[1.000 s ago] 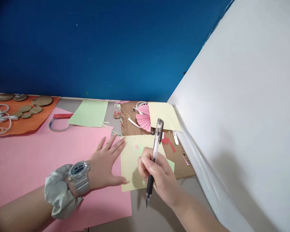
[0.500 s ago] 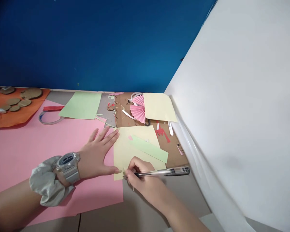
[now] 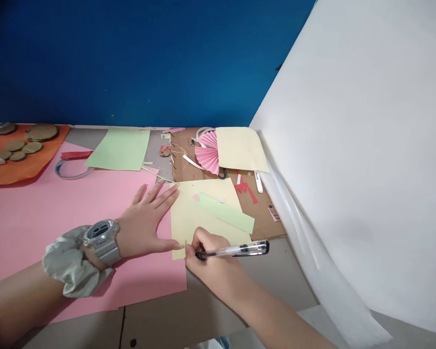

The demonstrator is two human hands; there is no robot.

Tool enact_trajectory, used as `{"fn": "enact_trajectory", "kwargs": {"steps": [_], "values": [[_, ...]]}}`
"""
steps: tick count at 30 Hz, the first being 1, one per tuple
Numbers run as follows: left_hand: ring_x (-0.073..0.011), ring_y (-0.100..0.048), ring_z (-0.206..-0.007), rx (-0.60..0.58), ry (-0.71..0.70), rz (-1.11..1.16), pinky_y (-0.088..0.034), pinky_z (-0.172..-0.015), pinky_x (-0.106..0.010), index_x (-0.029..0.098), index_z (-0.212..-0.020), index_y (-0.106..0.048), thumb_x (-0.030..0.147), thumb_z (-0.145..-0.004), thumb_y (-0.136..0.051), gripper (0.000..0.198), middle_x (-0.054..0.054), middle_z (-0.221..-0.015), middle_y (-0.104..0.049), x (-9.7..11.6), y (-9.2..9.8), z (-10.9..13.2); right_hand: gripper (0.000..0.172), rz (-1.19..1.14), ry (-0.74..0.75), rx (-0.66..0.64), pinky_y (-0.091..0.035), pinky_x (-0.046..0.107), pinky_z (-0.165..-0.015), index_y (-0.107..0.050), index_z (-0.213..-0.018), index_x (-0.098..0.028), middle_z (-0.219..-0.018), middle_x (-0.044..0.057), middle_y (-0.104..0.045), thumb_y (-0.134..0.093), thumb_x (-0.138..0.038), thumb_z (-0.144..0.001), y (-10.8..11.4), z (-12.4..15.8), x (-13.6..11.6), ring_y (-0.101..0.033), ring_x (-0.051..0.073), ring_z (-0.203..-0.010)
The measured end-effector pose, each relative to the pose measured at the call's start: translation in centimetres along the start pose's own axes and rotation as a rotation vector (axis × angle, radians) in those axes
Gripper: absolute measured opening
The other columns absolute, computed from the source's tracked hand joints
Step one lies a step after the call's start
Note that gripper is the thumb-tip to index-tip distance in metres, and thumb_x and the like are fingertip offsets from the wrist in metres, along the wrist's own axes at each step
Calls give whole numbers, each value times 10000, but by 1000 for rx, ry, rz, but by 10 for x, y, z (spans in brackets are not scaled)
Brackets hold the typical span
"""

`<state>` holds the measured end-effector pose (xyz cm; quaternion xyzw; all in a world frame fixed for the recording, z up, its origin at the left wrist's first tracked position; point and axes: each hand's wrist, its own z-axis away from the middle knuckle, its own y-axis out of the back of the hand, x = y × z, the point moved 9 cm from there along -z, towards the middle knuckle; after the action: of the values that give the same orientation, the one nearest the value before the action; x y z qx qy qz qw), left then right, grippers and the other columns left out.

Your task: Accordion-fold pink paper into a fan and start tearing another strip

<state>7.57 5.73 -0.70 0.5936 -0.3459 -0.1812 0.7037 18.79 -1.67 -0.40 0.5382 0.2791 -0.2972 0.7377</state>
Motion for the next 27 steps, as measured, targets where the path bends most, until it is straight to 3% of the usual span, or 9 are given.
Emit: {"fn": "enact_trajectory", "kwargs": {"steps": [21, 27], "values": [[-352, 17, -1405, 13, -17, 10, 43, -1107, -574, 149, -1464, -154, 840, -652, -327, 1080, -34, -1540, -151, 0, -1, -1, 226, 35, 24, 25, -281, 226, -477, -334, -646, -217, -578, -50, -424, -440, -253, -842, 3, 1, -6, -358, 95, -518], [-359, 2, -1405, 11, -19, 25, 29, -1109, -578, 151, -1464, -153, 834, -652, -345, 1079, -51, -1535, -177, 1, 0, 0, 250, -197, 59, 28, -311, 230, -496, -305, -651, -222, -564, -57, -402, -426, -265, -865, 5, 0, 3, -362, 93, -508]]}}
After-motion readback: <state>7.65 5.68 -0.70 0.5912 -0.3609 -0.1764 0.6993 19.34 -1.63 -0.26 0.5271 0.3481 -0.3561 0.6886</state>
